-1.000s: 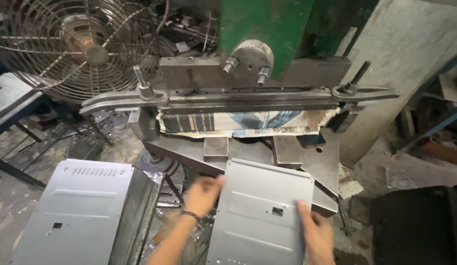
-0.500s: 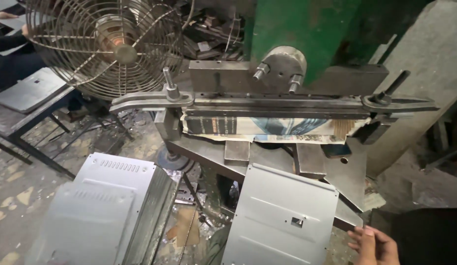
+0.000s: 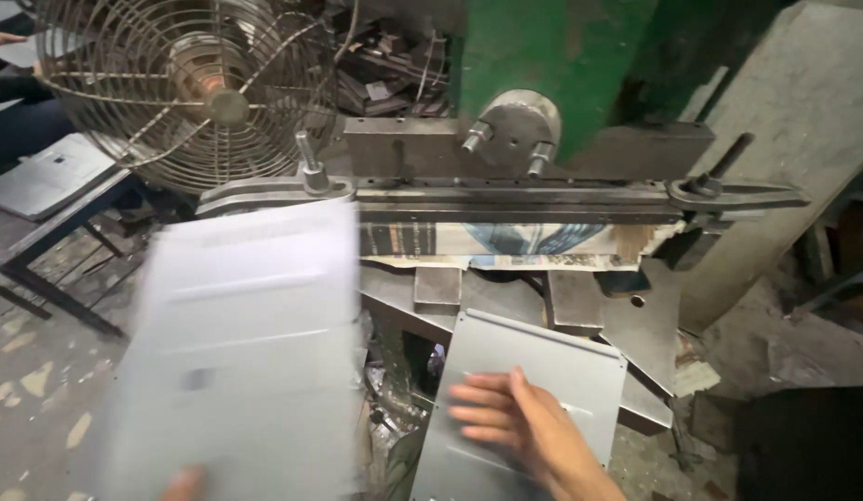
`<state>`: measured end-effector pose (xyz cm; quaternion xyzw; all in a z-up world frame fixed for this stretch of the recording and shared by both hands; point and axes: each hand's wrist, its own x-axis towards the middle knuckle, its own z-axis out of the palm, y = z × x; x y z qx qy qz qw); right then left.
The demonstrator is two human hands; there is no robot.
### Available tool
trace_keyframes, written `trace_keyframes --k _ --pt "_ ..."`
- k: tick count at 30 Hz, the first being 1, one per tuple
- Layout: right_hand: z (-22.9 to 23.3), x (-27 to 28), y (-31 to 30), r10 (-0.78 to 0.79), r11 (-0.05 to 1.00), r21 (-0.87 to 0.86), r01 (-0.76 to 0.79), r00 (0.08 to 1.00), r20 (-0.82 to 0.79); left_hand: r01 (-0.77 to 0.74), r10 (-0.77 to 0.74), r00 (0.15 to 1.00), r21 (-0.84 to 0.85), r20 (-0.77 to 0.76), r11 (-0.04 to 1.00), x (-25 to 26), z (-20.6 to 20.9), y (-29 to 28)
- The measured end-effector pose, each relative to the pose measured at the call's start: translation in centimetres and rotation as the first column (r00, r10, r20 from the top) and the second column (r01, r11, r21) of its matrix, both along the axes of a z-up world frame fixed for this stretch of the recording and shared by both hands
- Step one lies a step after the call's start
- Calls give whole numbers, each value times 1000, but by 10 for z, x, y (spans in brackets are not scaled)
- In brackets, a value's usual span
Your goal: Using a press machine to bend rectangular metal plates into shape.
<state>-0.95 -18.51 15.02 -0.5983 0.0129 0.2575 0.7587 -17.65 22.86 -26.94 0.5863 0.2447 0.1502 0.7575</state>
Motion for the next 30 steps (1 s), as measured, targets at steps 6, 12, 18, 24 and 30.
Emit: trace_keyframes --k 6,12,18,24,30 --pt "36 21 -1 -31 990 128 58 979 -202 250 -137 947 -400 289 882 76 372 -199" --pt "64 72 -69 -165 978 -127 163 986 -5 340 -235 938 -535 256 773 126 434 -290" --pt "57 93 -98 -165 981 -99 167 986 31 758 -698 565 56 440 650 147 387 -271" --pt "53 92 -100 -224 961 -155 231 973 58 415 -357 910 -442 213 795 199 436 -193" --pt "47 100 -107 -151 983 -99 155 987 47 377 -404 914 -288 -40 880 245 472 -230"
